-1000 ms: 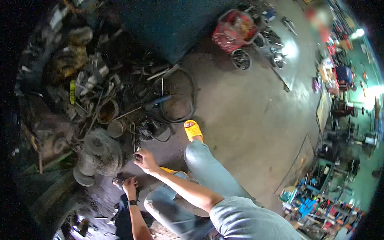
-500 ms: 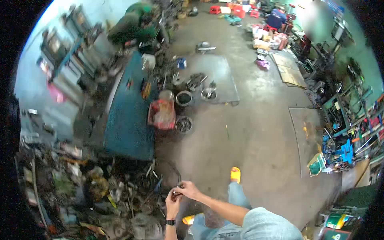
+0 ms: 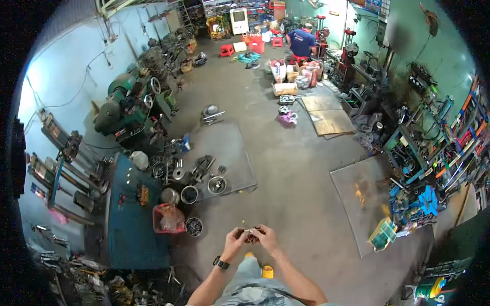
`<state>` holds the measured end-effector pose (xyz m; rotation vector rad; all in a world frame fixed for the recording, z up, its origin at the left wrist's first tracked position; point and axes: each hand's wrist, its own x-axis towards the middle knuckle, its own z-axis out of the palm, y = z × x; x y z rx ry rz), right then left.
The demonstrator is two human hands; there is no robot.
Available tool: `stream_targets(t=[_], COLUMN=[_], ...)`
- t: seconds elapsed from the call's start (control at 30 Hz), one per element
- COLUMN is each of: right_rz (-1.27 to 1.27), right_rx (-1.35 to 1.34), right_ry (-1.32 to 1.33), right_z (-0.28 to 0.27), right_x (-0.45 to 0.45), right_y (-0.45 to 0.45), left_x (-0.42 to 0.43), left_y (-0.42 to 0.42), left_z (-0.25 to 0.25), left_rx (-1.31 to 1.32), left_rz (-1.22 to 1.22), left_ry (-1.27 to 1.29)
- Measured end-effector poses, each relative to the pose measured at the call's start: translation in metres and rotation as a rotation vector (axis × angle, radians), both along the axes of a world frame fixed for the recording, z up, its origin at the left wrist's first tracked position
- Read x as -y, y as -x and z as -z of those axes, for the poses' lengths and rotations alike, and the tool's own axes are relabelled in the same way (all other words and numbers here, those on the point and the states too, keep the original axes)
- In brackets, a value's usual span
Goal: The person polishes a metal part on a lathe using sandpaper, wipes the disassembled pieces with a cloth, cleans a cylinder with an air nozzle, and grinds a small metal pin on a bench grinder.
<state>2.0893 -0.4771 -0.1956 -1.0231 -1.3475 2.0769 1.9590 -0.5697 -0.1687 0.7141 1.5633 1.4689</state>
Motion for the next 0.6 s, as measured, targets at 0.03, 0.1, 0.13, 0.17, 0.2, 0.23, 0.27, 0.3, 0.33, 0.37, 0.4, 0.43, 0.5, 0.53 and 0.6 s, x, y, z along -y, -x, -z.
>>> stream_targets(t=[0.03,0.1,0.13,0.17,0.2,0.23,0.27,0.3,0.33,0.37,0.4,0.43,0.5,0.53,0.6], right_rz=[0.027,0.078,0.079,0.017,-0.044,-0.062,-0.063,-0.068,-0.069,-0.138,-0.117,-0.091,-0.065,-0.058,0.038], right_rx=[-0.021,-0.067,-0.062,-0.006,0.050,0.068,0.082,0.062,0.027,0.205,0.169,0.124,0.163,0.157,0.107], right_ry=[0.025,0.063,0.049,-0.027,-0.103,-0.078,-0.080,-0.152,-0.243,-0.364,-0.319,-0.278,-0.243,-0.224,-0.223], right_z=[0.001,0.001,0.002,0.006,0.011,-0.002,0.007,0.019,0.022,-0.003,-0.013,-0.022,-0.037,-0.040,-0.041], right_x=[-0.022,-0.080,-0.108,-0.136,-0.170,-0.203,-0.239,-0.269,-0.307,-0.343,-0.376,-0.412,-0.484,-0.518,-0.579], right_y=[0.003,0.015,0.021,0.026,0.035,0.044,0.052,0.060,0.074,0.080,0.087,0.098,0.116,0.128,0.153], left_x=[-0.026,-0.085,-0.110,-0.137,-0.167,-0.197,-0.229,-0.256,-0.298,-0.337,-0.375,-0.416,-0.482,-0.521,-0.591], left_y=[0.005,0.021,0.031,0.043,0.057,0.071,0.080,0.092,0.114,0.130,0.139,0.150,0.166,0.174,0.195], left_z=[0.002,0.008,0.014,0.017,0.021,0.024,0.029,0.032,0.028,0.037,0.036,0.026,0.006,-0.003,-0.007], left_rx=[0.104,0.177,0.183,0.183,0.182,0.250,0.263,0.242,0.204,0.085,0.109,0.058,0.010,0.026,0.042], left_rz=[0.002,0.006,0.008,0.043,0.077,0.114,0.114,0.172,0.235,0.314,0.301,0.311,0.331,0.318,0.317], left_ry=[-0.015,-0.016,-0.030,0.004,0.037,0.035,0.032,0.010,-0.029,0.000,-0.065,-0.059,-0.011,-0.012,0.012])
